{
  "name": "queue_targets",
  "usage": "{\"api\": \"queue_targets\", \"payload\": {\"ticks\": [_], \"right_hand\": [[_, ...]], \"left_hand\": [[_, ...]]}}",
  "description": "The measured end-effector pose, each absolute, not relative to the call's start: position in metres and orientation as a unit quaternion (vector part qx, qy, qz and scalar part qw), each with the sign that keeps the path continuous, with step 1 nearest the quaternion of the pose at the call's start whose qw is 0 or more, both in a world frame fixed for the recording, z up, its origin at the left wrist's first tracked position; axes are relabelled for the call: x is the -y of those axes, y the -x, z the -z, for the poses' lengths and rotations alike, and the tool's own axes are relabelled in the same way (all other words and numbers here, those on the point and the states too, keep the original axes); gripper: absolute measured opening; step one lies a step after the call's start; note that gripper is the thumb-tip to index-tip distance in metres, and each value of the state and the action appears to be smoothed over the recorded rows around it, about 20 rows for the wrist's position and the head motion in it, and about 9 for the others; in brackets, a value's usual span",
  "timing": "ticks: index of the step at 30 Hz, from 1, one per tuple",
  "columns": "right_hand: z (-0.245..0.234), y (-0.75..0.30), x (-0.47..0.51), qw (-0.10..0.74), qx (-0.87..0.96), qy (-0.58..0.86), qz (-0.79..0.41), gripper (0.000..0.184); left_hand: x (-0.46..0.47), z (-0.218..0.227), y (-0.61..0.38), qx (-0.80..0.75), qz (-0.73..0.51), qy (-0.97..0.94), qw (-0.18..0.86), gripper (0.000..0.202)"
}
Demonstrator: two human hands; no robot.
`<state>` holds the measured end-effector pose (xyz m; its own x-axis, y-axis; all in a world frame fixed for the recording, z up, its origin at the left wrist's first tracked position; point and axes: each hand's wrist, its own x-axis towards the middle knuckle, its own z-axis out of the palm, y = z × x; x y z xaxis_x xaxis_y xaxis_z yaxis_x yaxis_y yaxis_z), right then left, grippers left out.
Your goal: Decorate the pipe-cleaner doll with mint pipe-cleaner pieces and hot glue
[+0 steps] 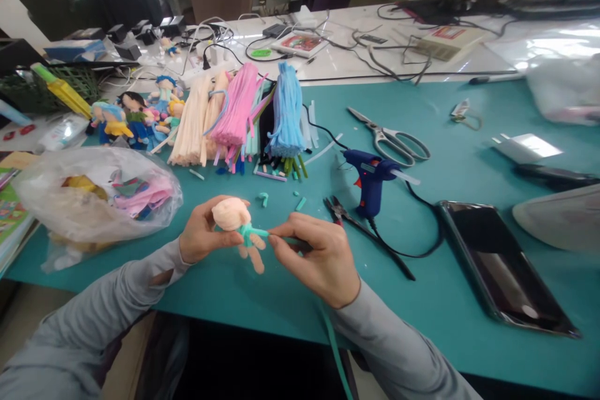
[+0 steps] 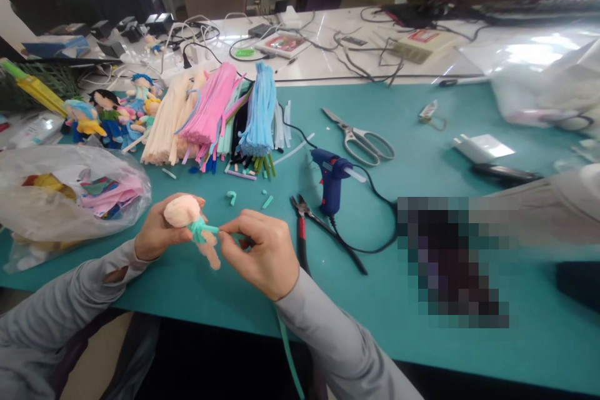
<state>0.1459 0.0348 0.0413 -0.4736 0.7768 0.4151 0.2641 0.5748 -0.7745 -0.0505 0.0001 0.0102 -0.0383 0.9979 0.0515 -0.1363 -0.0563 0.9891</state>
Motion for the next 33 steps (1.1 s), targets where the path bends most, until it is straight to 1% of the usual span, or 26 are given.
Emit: {"api": "queue_targets", "payload": {"ticks": [5,14,21,27,30,33], "right_hand": [[-0.0407,-0.1454,-0.0341,0.395,0.79,0.333,-0.33,0.018],[-0.0397,-0.1431,-0.0331,0.428,0.78,0.316,-0.329,0.018],[-0.037,-0.1438,-0.0317,0.411,0.783,0.31,-0.35,0.016],[-0.0378,-0.1427,-0.0318,0.391,0.749,0.341,-0.412,0.013],[-0.038,-0.1432,-0.0332,0.37,0.764,0.33,-0.413,0.016],[-0.0371,-0.1442,-0.0355,0.37,0.776,0.314,-0.402,0.022]], "left_hand": [[0.0003,-0.0097,0.0496,-0.453,-0.552,-0.491,0.499,0.051],[0.001,-0.0099,0.0486,-0.389,-0.572,-0.563,0.453,0.043],[0.0051,-0.0131,0.0511,-0.387,-0.555,-0.602,0.423,0.038],[0.0039,-0.0141,0.0497,-0.399,-0.557,-0.585,0.433,0.038],[0.0039,-0.0131,0.0485,-0.406,-0.559,-0.57,0.445,0.041],[0.0049,-0.012,0.0477,-0.416,-0.563,-0.557,0.447,0.042]]}}
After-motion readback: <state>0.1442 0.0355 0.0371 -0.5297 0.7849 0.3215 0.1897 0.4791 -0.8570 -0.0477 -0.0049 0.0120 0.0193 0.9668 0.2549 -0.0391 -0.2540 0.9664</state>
